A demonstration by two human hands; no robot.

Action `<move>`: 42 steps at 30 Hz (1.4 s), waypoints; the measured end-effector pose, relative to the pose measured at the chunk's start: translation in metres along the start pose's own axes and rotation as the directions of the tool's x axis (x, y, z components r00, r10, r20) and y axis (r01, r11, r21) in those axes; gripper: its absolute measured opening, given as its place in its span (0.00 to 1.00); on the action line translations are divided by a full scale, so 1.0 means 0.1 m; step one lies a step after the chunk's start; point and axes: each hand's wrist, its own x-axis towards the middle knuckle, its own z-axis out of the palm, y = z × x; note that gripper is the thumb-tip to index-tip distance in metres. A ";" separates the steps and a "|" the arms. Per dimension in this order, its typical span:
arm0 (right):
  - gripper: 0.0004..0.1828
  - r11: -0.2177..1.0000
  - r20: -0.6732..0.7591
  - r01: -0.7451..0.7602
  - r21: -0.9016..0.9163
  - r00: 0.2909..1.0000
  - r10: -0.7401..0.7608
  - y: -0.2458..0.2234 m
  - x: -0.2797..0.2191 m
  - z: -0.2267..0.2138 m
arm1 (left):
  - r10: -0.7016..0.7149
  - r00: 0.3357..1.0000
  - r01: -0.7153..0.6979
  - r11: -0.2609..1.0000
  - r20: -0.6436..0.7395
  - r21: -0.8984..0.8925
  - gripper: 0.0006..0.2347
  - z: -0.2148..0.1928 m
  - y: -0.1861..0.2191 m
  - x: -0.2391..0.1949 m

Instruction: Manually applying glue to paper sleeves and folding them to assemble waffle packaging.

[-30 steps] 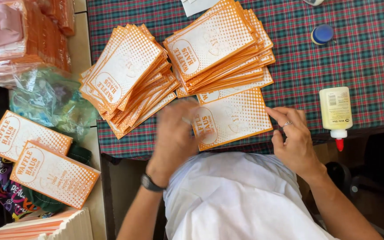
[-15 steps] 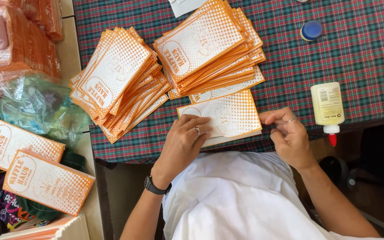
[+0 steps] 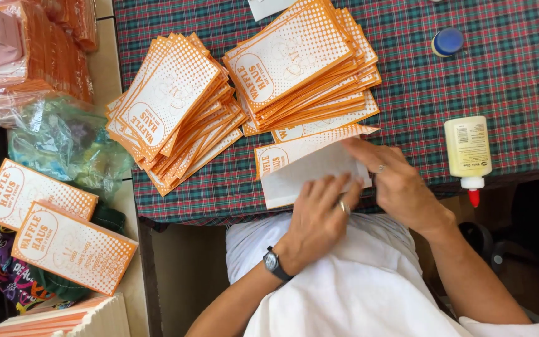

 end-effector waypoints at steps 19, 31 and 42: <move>0.39 0.569 -0.138 -0.780 -0.260 0.613 0.778 0.74 -0.60 -1.05 | -0.261 0.934 0.255 0.965 0.242 0.059 0.07 0.16 -0.48 0.34; 0.12 0.989 -0.024 -0.114 -0.091 0.993 0.113 0.18 -0.31 -0.02 | -0.322 0.886 0.259 0.940 0.333 0.220 0.08 0.07 -0.38 0.51; 0.04 0.992 0.007 -0.107 0.069 0.994 0.107 0.13 -0.26 -0.09 | -0.375 0.802 0.271 0.922 0.465 0.276 0.29 0.06 -0.29 0.51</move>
